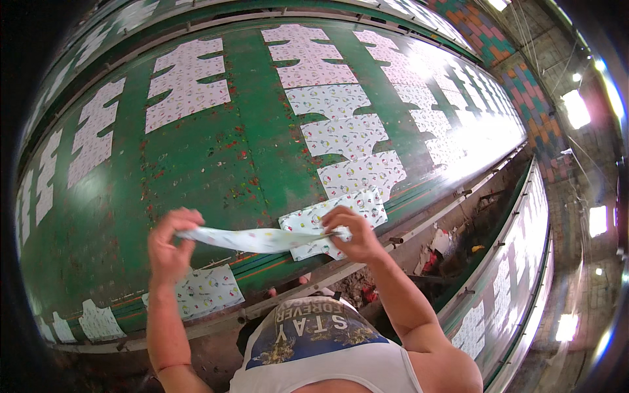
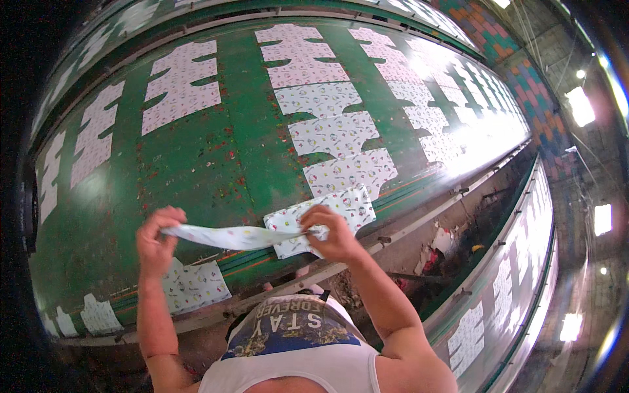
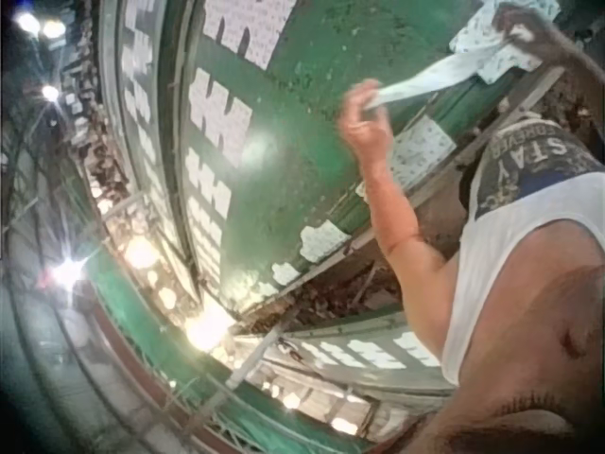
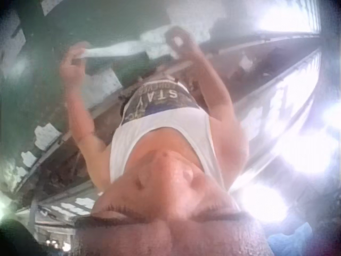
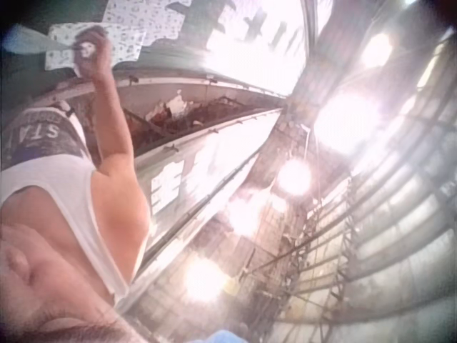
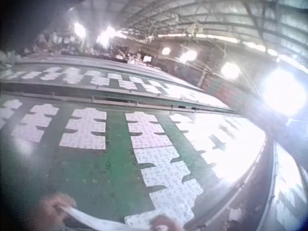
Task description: The person repeatedly picks up patterned paper cutouts from a green conveyor belt, folds them, and places them back in a row. The hands handle each cutout one at a time, smoothing and repositioning them along the belt.
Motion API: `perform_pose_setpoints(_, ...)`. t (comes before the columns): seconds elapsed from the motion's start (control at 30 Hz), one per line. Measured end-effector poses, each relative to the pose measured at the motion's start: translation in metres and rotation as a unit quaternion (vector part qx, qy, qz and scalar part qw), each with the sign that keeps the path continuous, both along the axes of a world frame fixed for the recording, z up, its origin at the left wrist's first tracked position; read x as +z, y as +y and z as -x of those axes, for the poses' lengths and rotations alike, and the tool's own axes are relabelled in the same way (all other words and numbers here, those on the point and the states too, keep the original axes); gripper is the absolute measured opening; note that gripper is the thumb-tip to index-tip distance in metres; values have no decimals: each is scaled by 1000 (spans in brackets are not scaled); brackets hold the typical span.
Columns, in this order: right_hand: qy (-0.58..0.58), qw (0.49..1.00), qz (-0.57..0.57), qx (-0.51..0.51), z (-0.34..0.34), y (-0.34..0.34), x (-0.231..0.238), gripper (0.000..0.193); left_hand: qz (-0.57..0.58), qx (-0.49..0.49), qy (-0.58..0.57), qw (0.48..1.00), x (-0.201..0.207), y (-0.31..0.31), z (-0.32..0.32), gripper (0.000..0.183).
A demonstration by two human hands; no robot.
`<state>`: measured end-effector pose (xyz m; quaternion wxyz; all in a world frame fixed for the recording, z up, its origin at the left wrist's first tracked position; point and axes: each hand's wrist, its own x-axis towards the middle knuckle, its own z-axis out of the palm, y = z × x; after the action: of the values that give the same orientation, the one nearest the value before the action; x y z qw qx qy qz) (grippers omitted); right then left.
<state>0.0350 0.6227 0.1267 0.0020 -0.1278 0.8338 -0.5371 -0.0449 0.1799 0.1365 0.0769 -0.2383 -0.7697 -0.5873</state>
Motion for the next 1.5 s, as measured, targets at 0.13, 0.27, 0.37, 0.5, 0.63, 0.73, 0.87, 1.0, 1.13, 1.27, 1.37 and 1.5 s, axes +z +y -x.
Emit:
perform_pose_setpoints(0.13, -48, 959, 255, -116, -37, 88, -7, 16, -62, -67, -180, 979, -13, 72, -67, 16)
perform_pose_setpoints(0.27, -96, 960, 171, -200, -43, 159, -24, 17, -115, -8, -313, 943, -34, 145, -100, 12)
perform_pose_setpoints(0.37, -130, 962, 88, -222, -22, 196, -46, 17, -74, 70, -334, 937, -62, 191, -97, 12)
perform_pose_setpoints(0.5, -144, 969, -34, -199, 21, 225, -87, 23, -41, 148, -328, 932, -103, 233, -72, 24)
perform_pose_setpoints(0.63, -141, 977, -29, -154, 47, 236, -120, 29, -6, 257, -318, 913, -126, 251, -66, 33)
perform_pose_setpoints(0.73, -167, 974, -26, -148, 53, 241, -126, 31, -5, 285, -305, 909, -132, 251, -67, 40)
perform_pose_setpoints(0.87, -163, 975, -30, -150, 53, 240, -120, 30, -49, 308, -284, 906, -140, 253, -65, 42)
perform_pose_setpoints(1.0, -141, 975, -74, -154, 51, 235, -112, 36, -25, 318, -264, 910, -149, 253, -65, 42)
perform_pose_setpoints(1.13, 5, 969, -210, -126, 51, 231, -96, 52, -16, 346, -221, 911, -156, 253, -65, 42)
perform_pose_setpoints(1.27, 0, 956, -293, 13, 68, 232, -75, 57, -50, 343, -183, 920, -156, 255, -67, 44)
perform_pose_setpoints(1.37, -40, 934, -351, 50, 82, 227, -66, 53, 86, 336, -155, 925, -147, 258, -74, 50)
perform_pose_setpoints(1.5, -114, 900, -416, 70, 91, 218, -59, 39, 220, 300, -130, 919, -132, 263, -74, 52)
